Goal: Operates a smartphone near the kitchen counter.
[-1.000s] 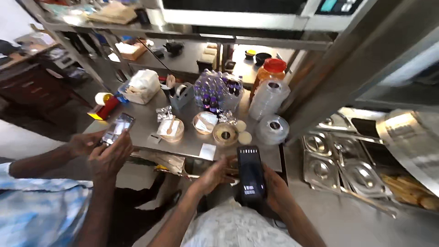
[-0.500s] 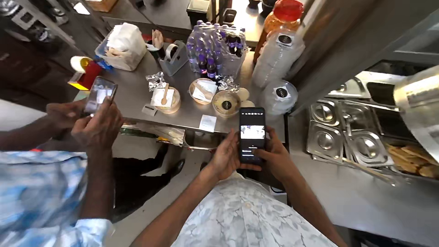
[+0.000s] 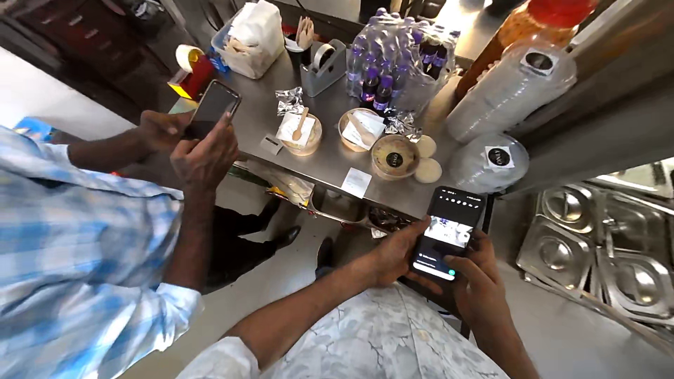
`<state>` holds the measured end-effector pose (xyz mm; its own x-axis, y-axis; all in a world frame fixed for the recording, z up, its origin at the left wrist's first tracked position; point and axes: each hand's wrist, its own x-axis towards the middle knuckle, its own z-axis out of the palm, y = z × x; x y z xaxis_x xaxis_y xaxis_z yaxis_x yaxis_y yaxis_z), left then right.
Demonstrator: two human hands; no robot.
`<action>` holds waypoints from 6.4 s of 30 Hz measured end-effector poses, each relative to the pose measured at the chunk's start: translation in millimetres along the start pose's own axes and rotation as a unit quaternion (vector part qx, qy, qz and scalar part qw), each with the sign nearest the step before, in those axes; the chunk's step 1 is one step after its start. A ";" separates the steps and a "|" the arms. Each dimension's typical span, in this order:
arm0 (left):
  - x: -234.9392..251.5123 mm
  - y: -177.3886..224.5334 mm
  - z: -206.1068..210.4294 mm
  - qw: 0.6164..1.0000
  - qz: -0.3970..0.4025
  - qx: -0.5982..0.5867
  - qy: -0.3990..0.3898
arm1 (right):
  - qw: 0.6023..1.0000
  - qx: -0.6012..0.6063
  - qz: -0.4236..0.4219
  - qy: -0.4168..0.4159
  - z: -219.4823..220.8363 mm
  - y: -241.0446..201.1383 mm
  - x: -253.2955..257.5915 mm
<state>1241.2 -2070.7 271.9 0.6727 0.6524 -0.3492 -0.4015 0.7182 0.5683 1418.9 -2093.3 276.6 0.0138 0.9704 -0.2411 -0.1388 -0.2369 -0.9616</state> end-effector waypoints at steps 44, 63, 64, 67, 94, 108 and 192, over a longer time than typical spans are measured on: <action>-3.2 -6.9 -31.8 0.996 0.018 -0.088 0.006 | 0.995 -0.080 0.050 -0.026 3.6 16.1 19.7; 9.4 -3.5 -33.9 0.995 0.001 -0.103 0.015 | 0.995 -0.073 0.066 -0.014 -2.6 19.6 30.2; 10.3 -3.6 -34.0 0.995 0.001 -0.103 0.014 | 0.995 -0.074 0.066 -0.015 -3.3 19.6 31.0; 12.2 -3.4 -33.1 0.995 0.001 -0.099 0.017 | 0.994 -0.078 0.069 -0.017 -5.9 18.9 32.2; 27.7 -26.1 -29.9 0.991 -0.022 -0.121 0.042 | 0.992 -0.072 0.104 -0.001 -27.2 34.9 30.9; 28.2 -29.7 -17.8 0.993 -0.020 -0.111 0.043 | 0.993 -0.069 0.091 -0.003 -37.6 36.9 24.5; -3.8 1.8 -31.0 0.998 0.011 -0.064 0.024 | 0.997 -0.062 0.037 0.012 9.7 21.3 20.2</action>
<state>1218.7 -2064.4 251.2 0.6342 0.6765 -0.3743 -0.4936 0.7269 0.4774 1406.6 -2078.3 252.5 0.0326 0.9490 -0.3136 -0.0166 -0.3132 -0.9495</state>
